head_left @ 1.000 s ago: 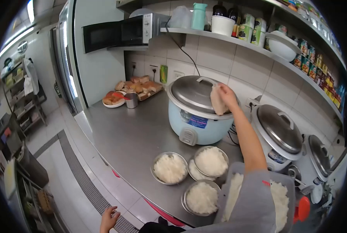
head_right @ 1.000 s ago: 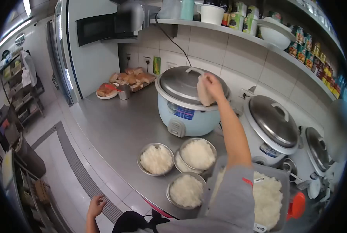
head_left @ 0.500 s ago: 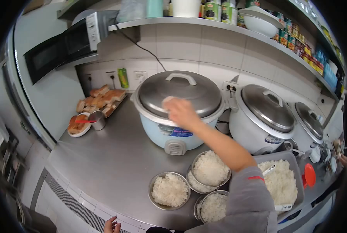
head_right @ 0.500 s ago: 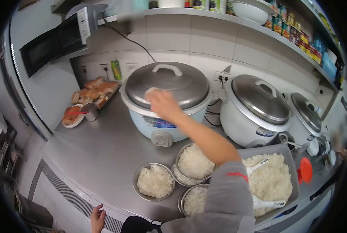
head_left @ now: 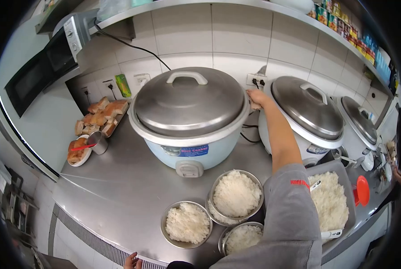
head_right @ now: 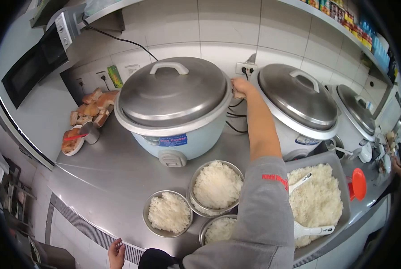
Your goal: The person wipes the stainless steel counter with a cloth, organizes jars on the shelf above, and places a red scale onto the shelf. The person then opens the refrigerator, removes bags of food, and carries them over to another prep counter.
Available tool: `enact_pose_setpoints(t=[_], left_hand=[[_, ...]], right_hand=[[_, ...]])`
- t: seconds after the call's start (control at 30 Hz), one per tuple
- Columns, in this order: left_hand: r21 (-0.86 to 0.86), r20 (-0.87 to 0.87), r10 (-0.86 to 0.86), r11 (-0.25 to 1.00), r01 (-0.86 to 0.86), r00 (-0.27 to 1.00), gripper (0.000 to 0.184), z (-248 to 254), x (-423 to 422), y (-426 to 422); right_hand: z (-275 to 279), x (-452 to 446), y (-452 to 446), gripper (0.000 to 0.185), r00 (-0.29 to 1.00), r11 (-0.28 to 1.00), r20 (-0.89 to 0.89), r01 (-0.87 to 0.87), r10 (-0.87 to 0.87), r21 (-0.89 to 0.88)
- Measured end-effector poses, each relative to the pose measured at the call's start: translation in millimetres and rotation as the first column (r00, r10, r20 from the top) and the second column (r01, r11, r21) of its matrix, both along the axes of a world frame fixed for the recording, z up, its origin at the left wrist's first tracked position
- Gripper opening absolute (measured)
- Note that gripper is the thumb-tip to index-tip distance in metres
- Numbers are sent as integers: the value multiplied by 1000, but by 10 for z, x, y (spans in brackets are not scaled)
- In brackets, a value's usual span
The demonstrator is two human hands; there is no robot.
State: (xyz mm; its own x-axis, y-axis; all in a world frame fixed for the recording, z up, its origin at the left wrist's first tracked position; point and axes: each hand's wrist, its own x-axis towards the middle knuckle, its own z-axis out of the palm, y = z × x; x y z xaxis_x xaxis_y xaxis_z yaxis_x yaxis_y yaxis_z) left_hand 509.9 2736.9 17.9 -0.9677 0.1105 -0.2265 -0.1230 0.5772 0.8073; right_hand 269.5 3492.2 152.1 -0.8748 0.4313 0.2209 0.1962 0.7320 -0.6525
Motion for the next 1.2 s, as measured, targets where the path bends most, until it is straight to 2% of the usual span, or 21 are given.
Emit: enact_pose_setpoints(t=[0.03,0.1,0.13,0.17,0.27,0.3,0.4,0.47,0.5,0.53,0.6,0.63,0.73,0.77,0.87,0.97,1.0,1.07,1.1,1.13,1.2], left_hand=[[11,25,7,1000,-8,1000,35,67,10,50],[-37,39,-41,998,42,998,38,16,26,-20],[14,-25,45,999,-44,999,34,-88,24,-56],[18,-47,36,999,-35,998,33,-51,42,-36],[46,-80,3,999,1,997,33,-122,79,-76],[49,-66,5,999,-2,998,33,-117,73,-60],[22,-72,-10,1000,11,997,31,-32,-7,80],[36,-104,14,999,-10,994,31,42,-49,231],[42,-118,20,999,-15,993,30,86,-80,312],[42,-133,12,999,-6,991,30,110,-93,374],[40,-159,0,999,6,987,29,138,-92,463],[40,-151,-2,999,8,989,29,161,-76,487],[53,-149,-11,998,19,989,29,-9,13,351],[44,-98,20,999,-15,995,26,-82,40,270],[107,-46,63,993,-58,997,25,-86,27,275],[188,17,36,981,-38,999,27,-75,-154,525],[191,37,24,981,-30,999,28,-69,-246,634],[332,211,137,921,-203,968,29,67,-392,1083],[390,323,91,894,-220,942,30,20,-480,1186],[445,424,44,860,-250,905,30,-81,-569,1236],[462,423,1,860,-217,906,22,-300,-670,1268]], right_hand=[[73,88,-53,31,994,998,99,-43,48,-53],[124,215,-147,32,988,988,150,-65,43,142],[114,294,-177,33,983,968,181,-82,38,238],[98,405,-200,36,989,944,28,-145,144,296],[350,727,-165,34,932,938,228,-317,281,143],[621,856,-379,34,914,925,344,-302,213,229],[881,683,-198,32,989,920,73,-148,130,363],[904,604,-330,26,999,991,-40,10,-5,135],[819,556,-336,25,999,970,31,33,-42,242],[738,514,-352,23,992,936,97,45,-84,348],[340,467,-433,23,891,519,383,-214,-245,828],[257,419,-554,25,863,628,389,-112,-322,770],[-242,805,-730,34,984,496,-17,105,-178,862],[-340,1067,-821,38,990,496,-74,123,-117,860],[-719,1624,-744,31,989,682,130,-143,70,717],[-1173,1720,-469,37,934,865,312,-297,174,405],[-1290,1701,-450,35,903,863,399,-322,157,390],[-1578,1581,-480,33,812,855,565,-389,142,343],[-1901,1439,-281,32,711,820,682,-488,174,299],[-1921,1416,-269,33,712,851,684,-448,156,273],[-1755,1373,-415,35,704,900,699,-375,122,221]])
